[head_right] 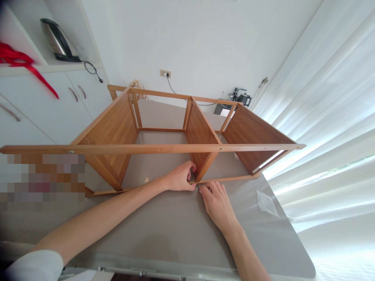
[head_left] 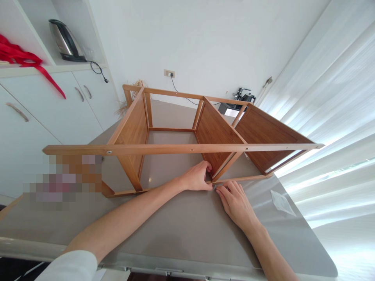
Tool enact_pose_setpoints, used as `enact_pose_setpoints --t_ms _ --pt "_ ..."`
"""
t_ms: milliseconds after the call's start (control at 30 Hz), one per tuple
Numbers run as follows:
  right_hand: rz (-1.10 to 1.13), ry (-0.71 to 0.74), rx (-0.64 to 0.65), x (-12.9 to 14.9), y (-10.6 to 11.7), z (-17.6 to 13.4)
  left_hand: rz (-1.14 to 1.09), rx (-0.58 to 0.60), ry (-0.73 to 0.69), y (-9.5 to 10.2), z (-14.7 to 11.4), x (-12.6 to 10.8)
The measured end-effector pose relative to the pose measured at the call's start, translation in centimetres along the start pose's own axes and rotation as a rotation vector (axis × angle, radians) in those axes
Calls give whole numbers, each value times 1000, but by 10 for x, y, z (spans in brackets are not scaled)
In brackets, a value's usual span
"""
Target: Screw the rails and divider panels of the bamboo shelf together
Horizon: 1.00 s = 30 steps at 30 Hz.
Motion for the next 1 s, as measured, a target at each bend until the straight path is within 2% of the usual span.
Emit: enact_pose_setpoints --t_ms 200,367,633,1000 --pt "-36 19 4 0 1 -1 19 0 -2 -2 1 2" --pt "-104 30 -40 1 3 -2 8 9 -3 -1 1 1" --pt "28 14 -52 0 1 -1 2 10 9 0 0 0" --pt "27 7 -27 -1 1 -2 -16 23 24 2 -1 -3"
Point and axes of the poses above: each hand's wrist, its own z-axis towards the middle knuckle, its own y-axis out of the back of the hand, x = y × z, the point moved 3 cm from there along z, towards the middle knuckle, and after that the axes turned 5 degrees about -x, right-handed, at the moved point
